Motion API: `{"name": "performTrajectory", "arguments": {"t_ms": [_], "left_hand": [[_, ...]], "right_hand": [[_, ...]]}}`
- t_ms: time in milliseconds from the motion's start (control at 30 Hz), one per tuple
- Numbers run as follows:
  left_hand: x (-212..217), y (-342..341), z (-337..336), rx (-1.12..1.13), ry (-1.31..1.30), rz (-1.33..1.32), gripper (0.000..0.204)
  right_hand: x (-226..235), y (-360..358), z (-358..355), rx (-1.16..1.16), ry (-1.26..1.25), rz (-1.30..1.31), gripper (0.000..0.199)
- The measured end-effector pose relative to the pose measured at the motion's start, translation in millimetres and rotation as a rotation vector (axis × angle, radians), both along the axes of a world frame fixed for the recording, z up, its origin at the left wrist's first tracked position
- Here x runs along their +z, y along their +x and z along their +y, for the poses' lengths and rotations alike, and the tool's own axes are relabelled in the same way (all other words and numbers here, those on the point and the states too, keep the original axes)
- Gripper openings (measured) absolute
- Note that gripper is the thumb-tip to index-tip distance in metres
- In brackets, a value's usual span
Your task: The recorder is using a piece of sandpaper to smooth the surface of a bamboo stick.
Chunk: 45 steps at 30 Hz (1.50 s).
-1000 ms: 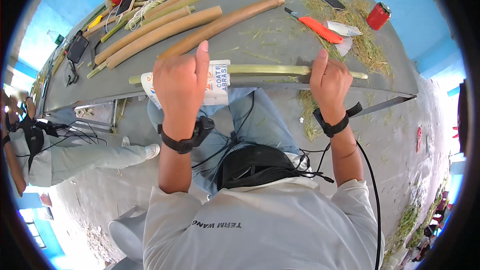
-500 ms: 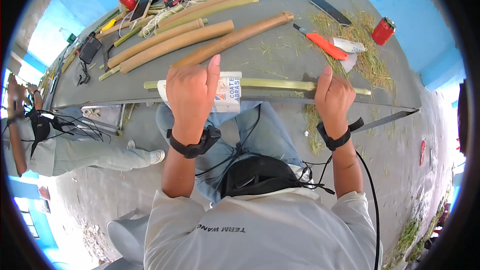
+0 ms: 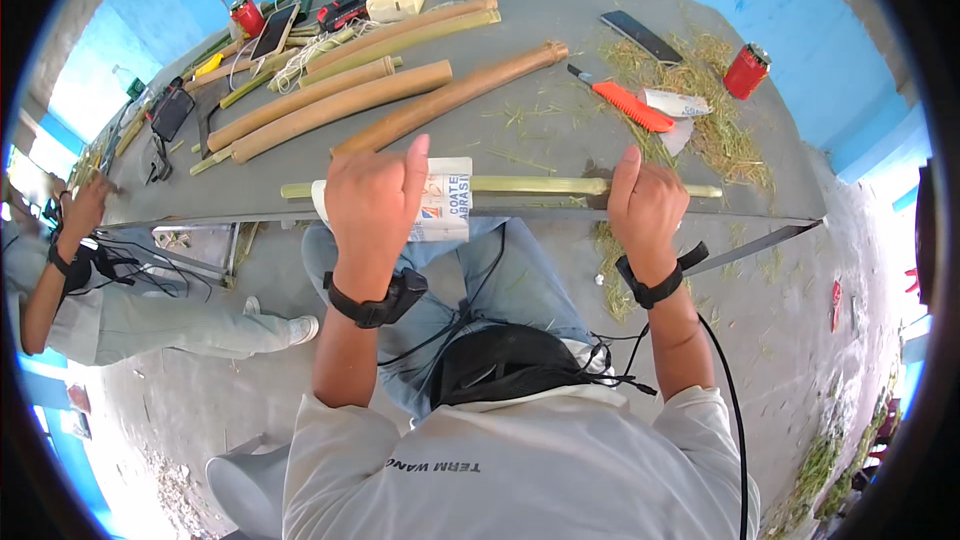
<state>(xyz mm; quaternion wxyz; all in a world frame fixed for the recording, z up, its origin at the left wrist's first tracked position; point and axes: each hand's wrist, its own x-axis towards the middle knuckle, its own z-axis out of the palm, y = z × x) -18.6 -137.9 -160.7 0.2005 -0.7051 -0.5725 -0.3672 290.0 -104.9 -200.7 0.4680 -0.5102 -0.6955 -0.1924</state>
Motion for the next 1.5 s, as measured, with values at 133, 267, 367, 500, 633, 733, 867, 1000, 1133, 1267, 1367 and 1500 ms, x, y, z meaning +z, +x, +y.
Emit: {"name": "performTrajectory", "arguments": {"t_ms": [133, 267, 367, 500, 633, 733, 867, 1000, 1133, 1267, 1367, 1500], "left_hand": [[5.6, -23.0, -6.5, 0.051, -0.078, -0.018, 0.057], [8.1, -76.5, -19.4, 0.084, -0.037, -0.115, 0.053], [9.8, -64.5, -16.2, 0.116, 0.109, -0.020, 0.051], [3.3, -42.5, -4.1, 0.131, 0.179, -0.034, 0.049], [-8.1, 11.3, 2.0, -0.018, 0.178, -0.028, 0.051], [2.3, 32.3, 1.1, -0.037, 0.129, -0.041, 0.054], [-0.8, 19.1, 4.1, -0.048, 0.072, -0.036, 0.055], [-11.0, -42.6, 6.3, 0.050, 0.029, -0.057, 0.054], [-4.6, -64.5, -8.4, 0.066, 0.118, -0.042, 0.054], [-16.0, -3.3, -0.1, -0.014, 0.124, 0.030, 0.052], [-4.9, 28.5, 5.2, -0.073, 0.124, -0.049, 0.053], [-4.0, 8.1, 6.1, -0.083, 0.084, -0.036, 0.055]], "right_hand": [[0.8, 3.6, -1.1, 0.041, -0.066, 0.013, 0.049], [4.6, 2.2, -1.4, 0.033, -0.029, 0.009, 0.050], [6.9, 2.5, -0.4, 0.038, -0.028, 0.021, 0.051], [3.1, 1.8, 1.4, -0.001, -0.028, 0.006, 0.050], [3.3, -0.2, -0.6, 0.000, -0.035, 0.007, 0.050], [3.9, -2.8, -2.4, -0.013, -0.049, 0.002, 0.050], [4.1, 0.0, -0.4, 0.012, -0.019, 0.004, 0.049], [4.9, 3.2, -2.9, 0.008, -0.034, -0.015, 0.048], [3.8, 4.5, 0.3, 0.025, -0.085, -0.003, 0.049], [3.3, 3.5, -0.6, 0.000, -0.041, -0.038, 0.049], [0.8, 1.1, -1.6, -0.010, 0.010, -0.022, 0.048], [4.4, -2.1, -3.2, 0.029, -0.029, 0.011, 0.047]]}}
